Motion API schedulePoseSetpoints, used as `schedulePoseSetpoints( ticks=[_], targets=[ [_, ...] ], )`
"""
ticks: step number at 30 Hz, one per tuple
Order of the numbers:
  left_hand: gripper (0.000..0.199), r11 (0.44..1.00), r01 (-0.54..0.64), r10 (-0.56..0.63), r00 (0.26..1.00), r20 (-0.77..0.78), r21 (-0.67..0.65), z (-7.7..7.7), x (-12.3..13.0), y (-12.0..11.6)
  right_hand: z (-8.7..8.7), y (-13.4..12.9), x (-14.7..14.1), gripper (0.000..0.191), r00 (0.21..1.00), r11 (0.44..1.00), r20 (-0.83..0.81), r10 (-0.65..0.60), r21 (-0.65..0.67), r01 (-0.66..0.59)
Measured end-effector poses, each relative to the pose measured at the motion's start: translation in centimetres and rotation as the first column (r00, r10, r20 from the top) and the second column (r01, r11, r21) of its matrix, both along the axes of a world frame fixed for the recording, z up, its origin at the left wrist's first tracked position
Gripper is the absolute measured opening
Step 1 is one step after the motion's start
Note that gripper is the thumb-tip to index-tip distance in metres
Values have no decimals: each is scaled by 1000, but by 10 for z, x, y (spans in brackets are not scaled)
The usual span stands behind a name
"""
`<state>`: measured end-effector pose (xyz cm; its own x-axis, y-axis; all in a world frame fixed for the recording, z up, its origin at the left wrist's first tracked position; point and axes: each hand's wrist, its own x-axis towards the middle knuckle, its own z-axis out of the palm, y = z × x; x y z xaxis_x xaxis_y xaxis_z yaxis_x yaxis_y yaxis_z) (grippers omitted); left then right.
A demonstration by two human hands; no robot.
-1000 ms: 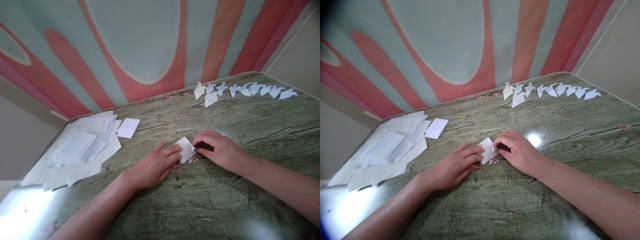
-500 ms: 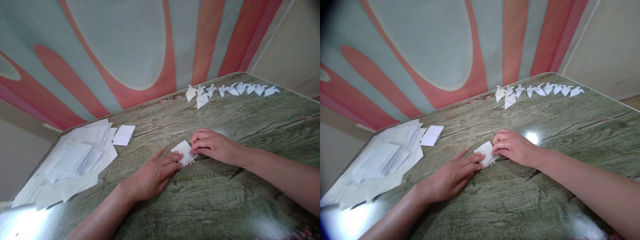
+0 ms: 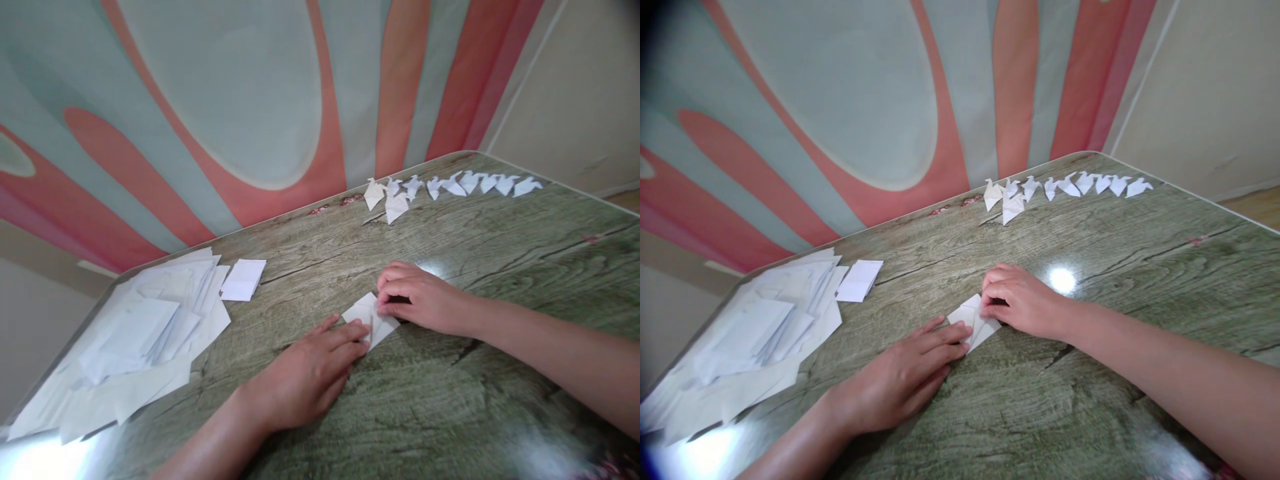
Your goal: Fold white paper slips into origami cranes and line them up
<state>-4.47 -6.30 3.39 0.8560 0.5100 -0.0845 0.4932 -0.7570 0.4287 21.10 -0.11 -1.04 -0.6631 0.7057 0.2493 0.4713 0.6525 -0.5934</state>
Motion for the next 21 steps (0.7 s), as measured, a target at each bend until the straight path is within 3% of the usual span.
schedulePoseSetpoints(
  ticks=[9, 15, 21],
  targets=[
    [38, 1000, -21, 21, 998, 51, 14, 4, 4, -1, 1, -3, -5, 15, 997, 997, 40, -69, -19, 70],
    [44, 998, -39, 36, 998, 55, 45, -5, 7, 1, 1, -3, -5, 15, 995, 996, 41, -86, -33, 87],
    [37, 994, 4, -12, 997, 71, 111, -13, 12, 5, 1, -4, -6, 15, 994, 995, 62, -90, -29, 92]
  ],
)
